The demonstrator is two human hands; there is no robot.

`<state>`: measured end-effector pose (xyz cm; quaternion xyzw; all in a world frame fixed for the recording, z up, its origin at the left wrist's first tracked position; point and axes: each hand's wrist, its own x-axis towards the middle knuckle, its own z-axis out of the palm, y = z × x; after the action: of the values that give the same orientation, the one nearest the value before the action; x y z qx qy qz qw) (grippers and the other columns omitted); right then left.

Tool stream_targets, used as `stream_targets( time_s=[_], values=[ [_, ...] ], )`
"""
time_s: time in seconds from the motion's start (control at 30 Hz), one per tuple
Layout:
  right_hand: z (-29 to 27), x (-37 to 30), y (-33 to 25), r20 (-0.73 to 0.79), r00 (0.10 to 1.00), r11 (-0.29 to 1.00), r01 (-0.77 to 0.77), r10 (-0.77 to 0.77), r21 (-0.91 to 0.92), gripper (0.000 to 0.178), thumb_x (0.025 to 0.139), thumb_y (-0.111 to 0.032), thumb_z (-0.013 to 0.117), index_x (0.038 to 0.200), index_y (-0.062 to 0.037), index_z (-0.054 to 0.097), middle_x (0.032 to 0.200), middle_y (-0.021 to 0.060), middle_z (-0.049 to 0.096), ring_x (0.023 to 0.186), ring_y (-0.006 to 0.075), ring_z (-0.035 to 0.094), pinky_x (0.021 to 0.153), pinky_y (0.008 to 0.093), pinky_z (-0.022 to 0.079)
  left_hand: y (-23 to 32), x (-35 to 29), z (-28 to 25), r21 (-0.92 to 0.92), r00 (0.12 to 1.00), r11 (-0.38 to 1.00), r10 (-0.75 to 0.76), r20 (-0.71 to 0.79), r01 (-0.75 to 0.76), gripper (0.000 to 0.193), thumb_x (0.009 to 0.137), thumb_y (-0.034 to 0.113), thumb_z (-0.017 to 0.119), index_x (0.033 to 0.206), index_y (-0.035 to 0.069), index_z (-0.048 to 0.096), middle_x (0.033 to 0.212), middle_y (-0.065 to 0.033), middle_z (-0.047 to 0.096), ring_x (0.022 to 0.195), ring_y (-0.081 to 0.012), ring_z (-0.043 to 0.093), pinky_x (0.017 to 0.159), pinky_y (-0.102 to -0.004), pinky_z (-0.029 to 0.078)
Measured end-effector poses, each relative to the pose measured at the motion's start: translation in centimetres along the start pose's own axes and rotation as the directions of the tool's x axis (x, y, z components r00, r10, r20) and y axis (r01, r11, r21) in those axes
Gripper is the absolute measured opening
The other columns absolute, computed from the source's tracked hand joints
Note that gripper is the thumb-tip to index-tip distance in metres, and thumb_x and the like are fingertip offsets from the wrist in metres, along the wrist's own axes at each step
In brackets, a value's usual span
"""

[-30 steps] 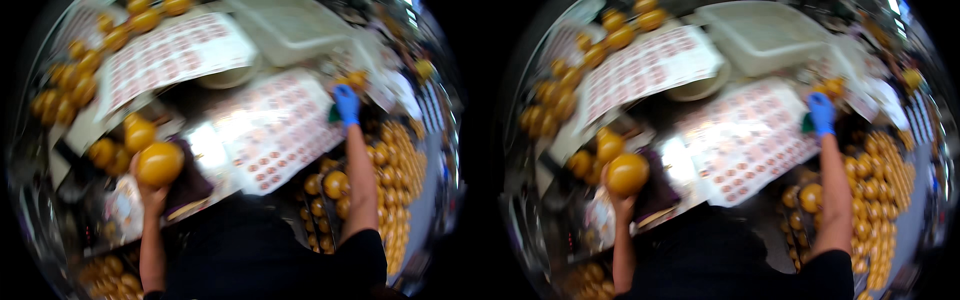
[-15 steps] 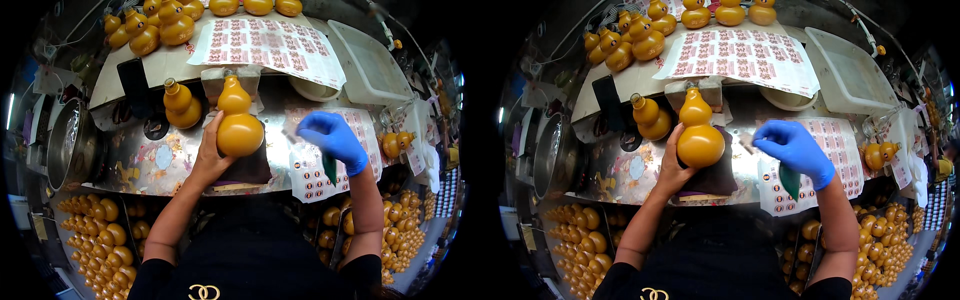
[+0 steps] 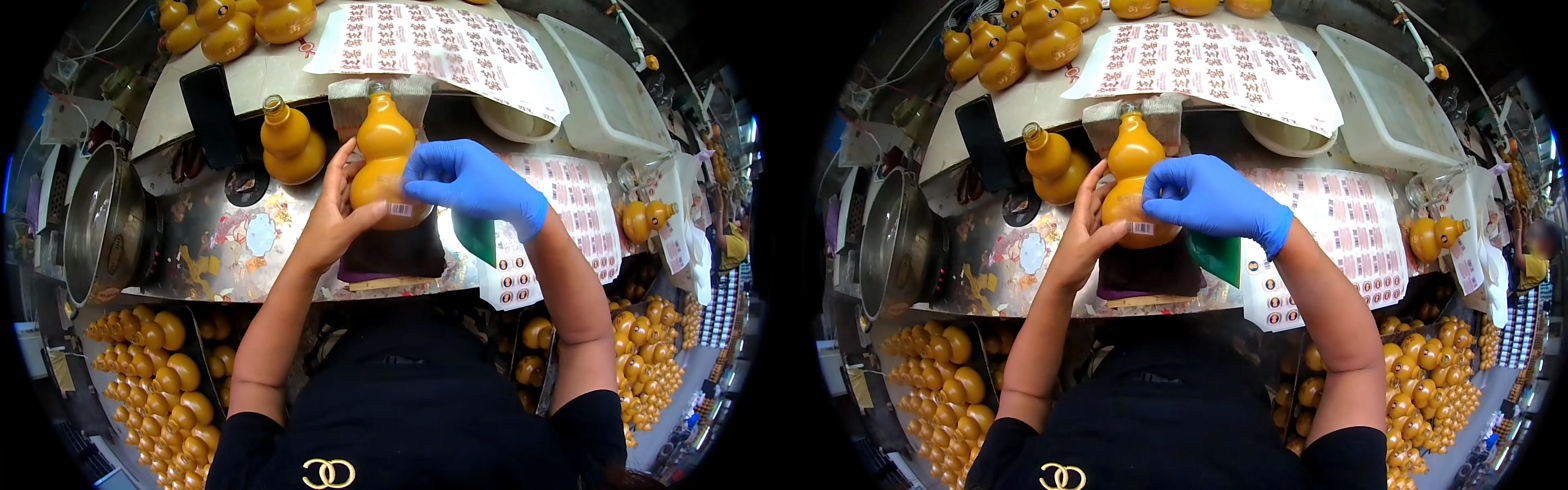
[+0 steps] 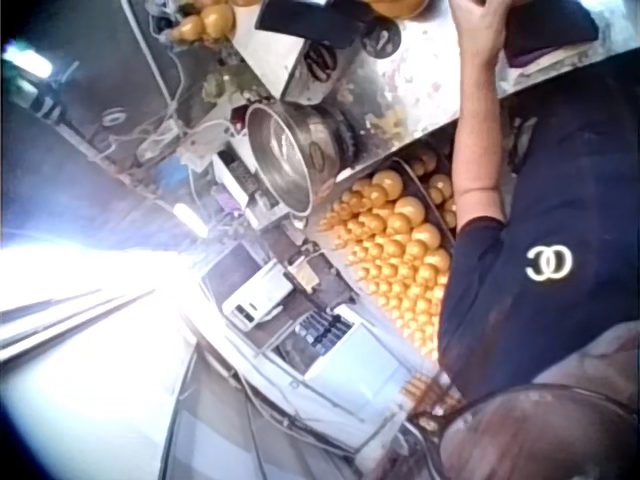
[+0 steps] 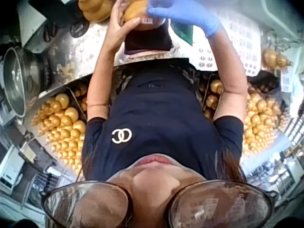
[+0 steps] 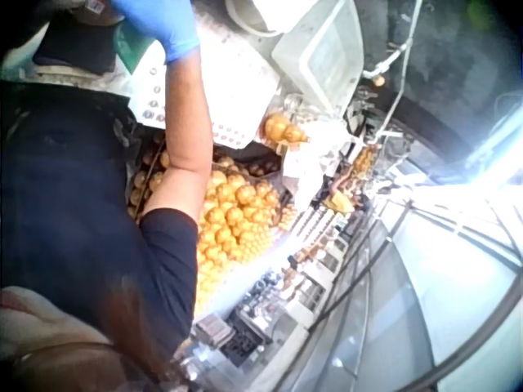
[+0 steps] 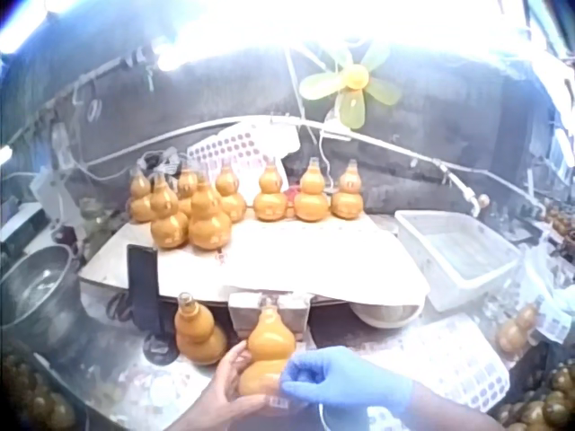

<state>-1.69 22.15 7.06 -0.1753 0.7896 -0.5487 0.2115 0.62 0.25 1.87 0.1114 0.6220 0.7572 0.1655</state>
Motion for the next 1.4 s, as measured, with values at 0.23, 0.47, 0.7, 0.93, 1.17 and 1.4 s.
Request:
stream_targets(
  time_s=[0.23, 0.47, 0.7, 0.93, 1.17, 1.4],
  values=[
    [1.7, -1.3, 2.1, -0.361, 0.918, 0.958, -0.058, 0.162, 0.282, 0.058, 0.083, -0.038, 0.071, 0.124, -0.0005, 0.055, 0.073, -0.001, 0.054, 0.067, 0.0045, 0.048, 0.062, 0.0201, 0.042, -0.5, 0.0, 0.0, -0.142, 1.0, 0.99, 0.0, -0.027, -0.004, 0.085, 0.082, 0.017, 0.071, 0.147, 0.006, 0.017, 0.14, -0.0185, 0.035, 0.132, -0.0264, 0.037, 0.109, -0.0367, 0.029],
    [3.2, -2.3, 2.6, -0.293, 0.933, 0.976, -0.176, 0.208, 0.13, 0.071, 0.079, -0.047, 0.072, 0.128, 0.0008, 0.053, 0.073, -0.0029, 0.051, 0.064, 0.0043, 0.044, 0.059, 0.0204, 0.038, -0.8, -0.5, 0.6, -0.097, 0.998, 0.995, 0.023, -0.052, -0.028, 0.087, 0.081, 0.017, 0.074, 0.147, 0.004, 0.018, 0.142, -0.0179, 0.033, 0.131, -0.0255, 0.038, 0.109, -0.0353, 0.031],
    [3.5, -2.1, 4.2, -0.295, 0.933, 0.97, -0.153, 0.205, 0.189, 0.072, 0.08, -0.046, 0.072, 0.13, 0.0014, 0.052, 0.076, -0.0018, 0.054, 0.067, 0.0048, 0.045, 0.061, 0.0206, 0.04, -0.9, -0.6, 0.8, -0.118, 0.997, 0.992, 0.047, -0.065, -0.054, 0.086, 0.08, 0.018, 0.075, 0.146, 0.002, 0.02, 0.142, -0.0172, 0.035, 0.13, -0.0247, 0.04, 0.108, -0.0346, 0.033],
    [4.5, -2.8, 2.8, -0.3, 0.937, 0.954, -0.088, 0.176, 0.285, 0.074, 0.081, -0.03, 0.075, 0.137, 0.003, 0.041, 0.118, 0.0114, 0.06, 0.1, 0.0131, 0.059, 0.088, 0.0262, 0.048, -1.1, -0.6, 1.1, -0.1, 0.994, 0.993, 0.053, -0.093, -0.062, 0.084, 0.081, 0.014, 0.072, 0.146, 0.002, 0.02, 0.143, -0.0171, 0.034, 0.131, -0.025, 0.039, 0.108, -0.0352, 0.033],
    [4.4, -3.0, 2.8, -0.282, 0.947, 0.945, -0.058, 0.155, 0.323, 0.071, 0.083, -0.028, 0.074, 0.137, 0.0022, 0.04, 0.122, 0.0126, 0.058, 0.106, 0.0146, 0.058, 0.09, 0.0266, 0.047, -0.9, -0.7, 1.4, -0.088, 0.994, 0.994, 0.061, -0.095, -0.07, 0.083, 0.082, 0.015, 0.072, 0.146, 0.0, 0.02, 0.143, -0.0166, 0.033, 0.132, -0.0247, 0.038, 0.109, -0.0349, 0.032],
    [4.4, -2.5, 3.5, -0.296, 0.941, 0.948, -0.071, 0.166, 0.31, 0.066, 0.087, -0.039, 0.067, 0.136, -0.0005, 0.045, 0.099, 0.0065, 0.065, 0.083, 0.0073, 0.059, 0.074, 0.0222, 0.047, -0.7, -0.7, 1.6, -0.09, 0.992, 0.994, 0.057, -0.116, -0.067, 0.079, 0.085, 0.02, 0.07, 0.145, 0.0, 0.023, 0.141, -0.0159, 0.037, 0.131, -0.0236, 0.039, 0.109, -0.0342, 0.031]
  ],
)
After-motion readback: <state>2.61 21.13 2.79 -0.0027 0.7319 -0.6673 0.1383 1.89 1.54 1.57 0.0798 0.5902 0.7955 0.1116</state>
